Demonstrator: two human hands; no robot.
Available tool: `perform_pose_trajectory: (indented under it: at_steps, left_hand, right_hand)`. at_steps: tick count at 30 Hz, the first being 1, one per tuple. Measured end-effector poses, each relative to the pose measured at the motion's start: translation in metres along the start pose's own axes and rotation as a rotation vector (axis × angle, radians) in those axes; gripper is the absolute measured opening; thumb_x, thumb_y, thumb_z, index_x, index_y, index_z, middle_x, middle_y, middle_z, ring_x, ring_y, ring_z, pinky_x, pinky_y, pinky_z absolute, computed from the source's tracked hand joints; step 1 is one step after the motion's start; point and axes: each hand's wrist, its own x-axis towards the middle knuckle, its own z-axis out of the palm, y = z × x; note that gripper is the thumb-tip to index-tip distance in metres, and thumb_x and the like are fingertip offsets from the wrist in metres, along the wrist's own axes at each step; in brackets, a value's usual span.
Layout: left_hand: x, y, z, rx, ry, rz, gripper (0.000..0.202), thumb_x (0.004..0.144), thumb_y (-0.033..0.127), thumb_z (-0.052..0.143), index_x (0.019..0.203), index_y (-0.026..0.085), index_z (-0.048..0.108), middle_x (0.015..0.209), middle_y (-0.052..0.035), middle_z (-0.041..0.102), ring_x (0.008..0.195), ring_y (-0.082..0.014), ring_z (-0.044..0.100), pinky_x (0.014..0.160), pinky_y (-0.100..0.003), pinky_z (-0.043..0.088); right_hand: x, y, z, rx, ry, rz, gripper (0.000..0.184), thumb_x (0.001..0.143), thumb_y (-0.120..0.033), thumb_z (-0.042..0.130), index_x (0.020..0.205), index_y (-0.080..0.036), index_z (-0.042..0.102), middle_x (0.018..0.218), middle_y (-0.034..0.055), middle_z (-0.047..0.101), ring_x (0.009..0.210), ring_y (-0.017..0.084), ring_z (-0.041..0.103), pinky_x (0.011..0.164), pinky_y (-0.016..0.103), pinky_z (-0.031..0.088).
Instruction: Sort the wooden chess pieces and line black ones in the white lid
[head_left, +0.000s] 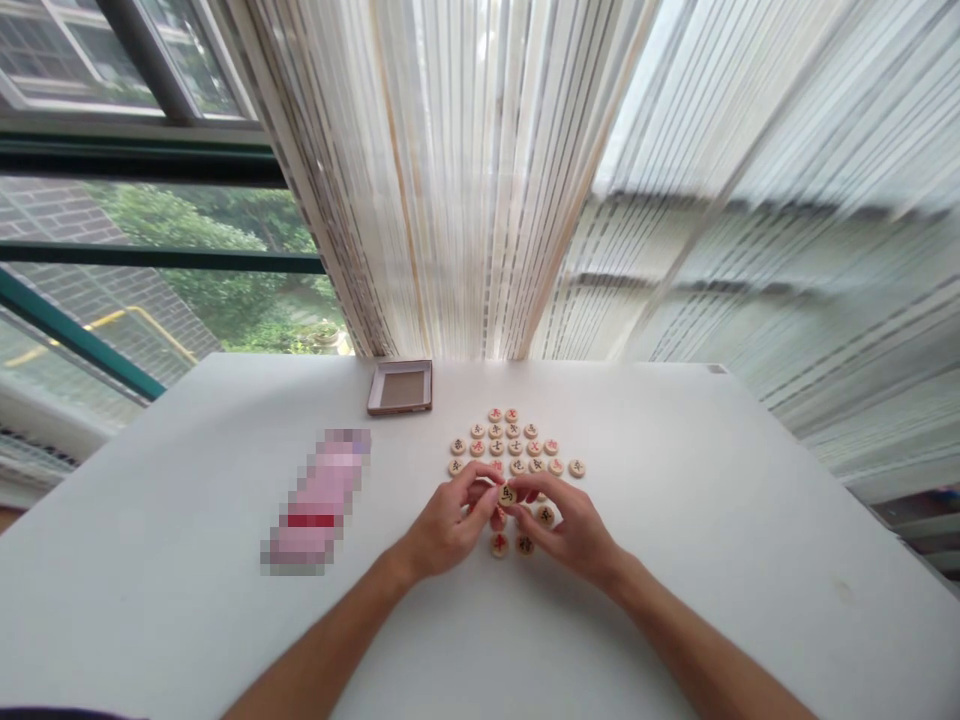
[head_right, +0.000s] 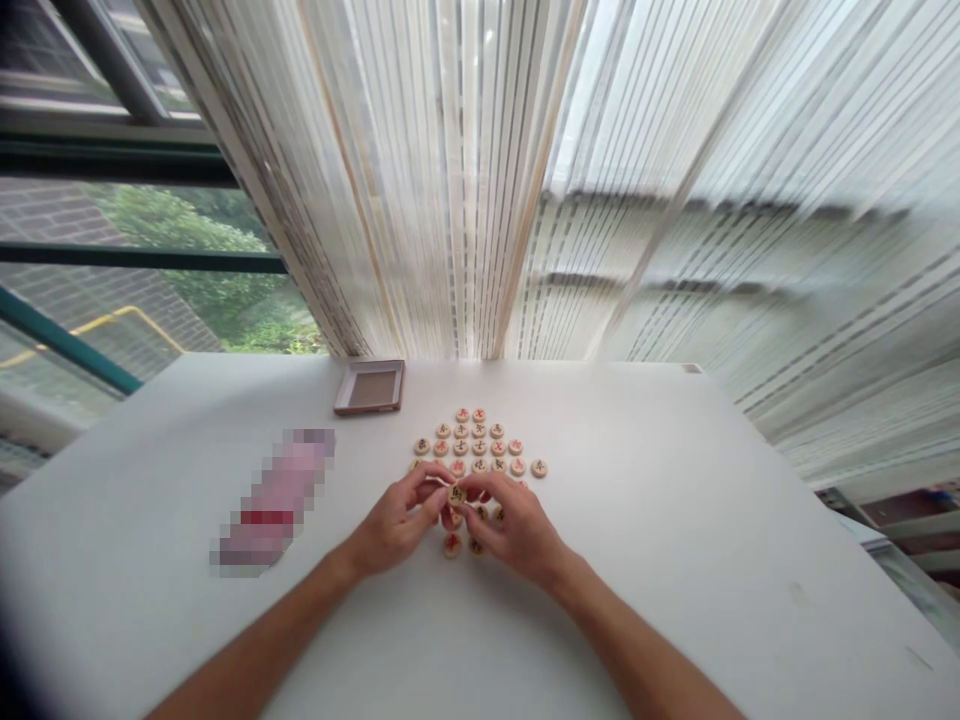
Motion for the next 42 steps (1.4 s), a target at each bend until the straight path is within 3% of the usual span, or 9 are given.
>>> perform_pose_trajectory:
  at_steps: [12, 20, 26, 34, 37, 42]
  left_hand:
    - [-0.0009, 0.0071, 0.001, 0.07, -0.017, 0.044, 0.024, 0.094, 0.027, 0.063, 0.114, 0.019, 0.052, 0.095, -0.0059, 0.072, 0.085, -0.0178, 0.07, 0.071, -0.026, 0.053]
    - [-0.0026, 0.0015, 0.0025, 0.149, -0.045, 0.107, 0.022, 0.092, 0.025, 0.064, 0.112, 0.019, 0.055, 0.087, -0.0031, 0.074, 0.076, -0.015, 0.069, 0.069, -0.025, 0.052]
    - [-0.0036, -0.0022, 0.0046, 0.202, -0.071, 0.147, 0.026, 0.088, 0.02, 0.066, 0.113, 0.02, 0.058, 0.091, -0.0028, 0.076, 0.075, -0.0142, 0.067, 0.073, -0.026, 0.054]
    - [-0.0023, 0.0026, 0.0026, 0.181, -0.062, 0.127, 0.024, 0.09, 0.022, 0.066, 0.113, 0.019, 0.059, 0.088, -0.0022, 0.075, 0.074, -0.0134, 0.067, 0.072, -0.025, 0.055]
    - [-0.0016, 0.0034, 0.0009, 0.184, -0.039, 0.124, 0.026, 0.089, 0.021, 0.066, 0.114, 0.019, 0.058, 0.085, -0.0013, 0.075, 0.071, -0.0123, 0.066, 0.07, -0.024, 0.055]
    - [-0.0007, 0.0034, 0.002, 0.215, -0.046, 0.131, 0.027, 0.087, 0.018, 0.067, 0.113, 0.02, 0.06, 0.087, -0.0005, 0.075, 0.074, -0.0119, 0.065, 0.073, -0.023, 0.054]
  right_hand:
    - [0.0004, -0.0031, -0.0037, 0.066, -0.001, 0.004, 0.023, 0.093, -0.018, 0.061, 0.116, -0.023, 0.063, 0.095, 0.0049, 0.073, 0.081, 0.018, 0.069, 0.076, 0.03, 0.057]
    - [-0.0006, -0.0005, -0.002, 0.023, 0.027, 0.063, 0.008, 0.09, -0.025, 0.067, 0.097, -0.022, 0.063, 0.081, 0.0022, 0.071, 0.072, 0.016, 0.067, 0.069, 0.027, 0.055]
    - [-0.0019, 0.0013, -0.0012, 0.04, 0.033, 0.115, 0.015, 0.087, -0.03, 0.073, 0.083, -0.022, 0.061, 0.072, -0.0009, 0.067, 0.063, 0.013, 0.063, 0.061, 0.024, 0.052]
    - [-0.0025, 0.0009, -0.0028, 0.058, -0.009, 0.101, 0.002, 0.094, -0.023, 0.063, 0.093, -0.022, 0.064, 0.078, 0.0007, 0.069, 0.07, 0.015, 0.067, 0.068, 0.025, 0.053]
    - [-0.0015, -0.0006, -0.0044, 0.059, -0.016, 0.083, 0.006, 0.092, -0.02, 0.063, 0.097, -0.022, 0.064, 0.081, 0.0013, 0.07, 0.073, 0.015, 0.067, 0.069, 0.026, 0.054]
    - [-0.0014, -0.0014, -0.0033, 0.061, 0.007, 0.121, 0.007, 0.087, -0.024, 0.07, 0.088, -0.021, 0.063, 0.077, 0.0009, 0.07, 0.068, 0.015, 0.066, 0.065, 0.026, 0.053]
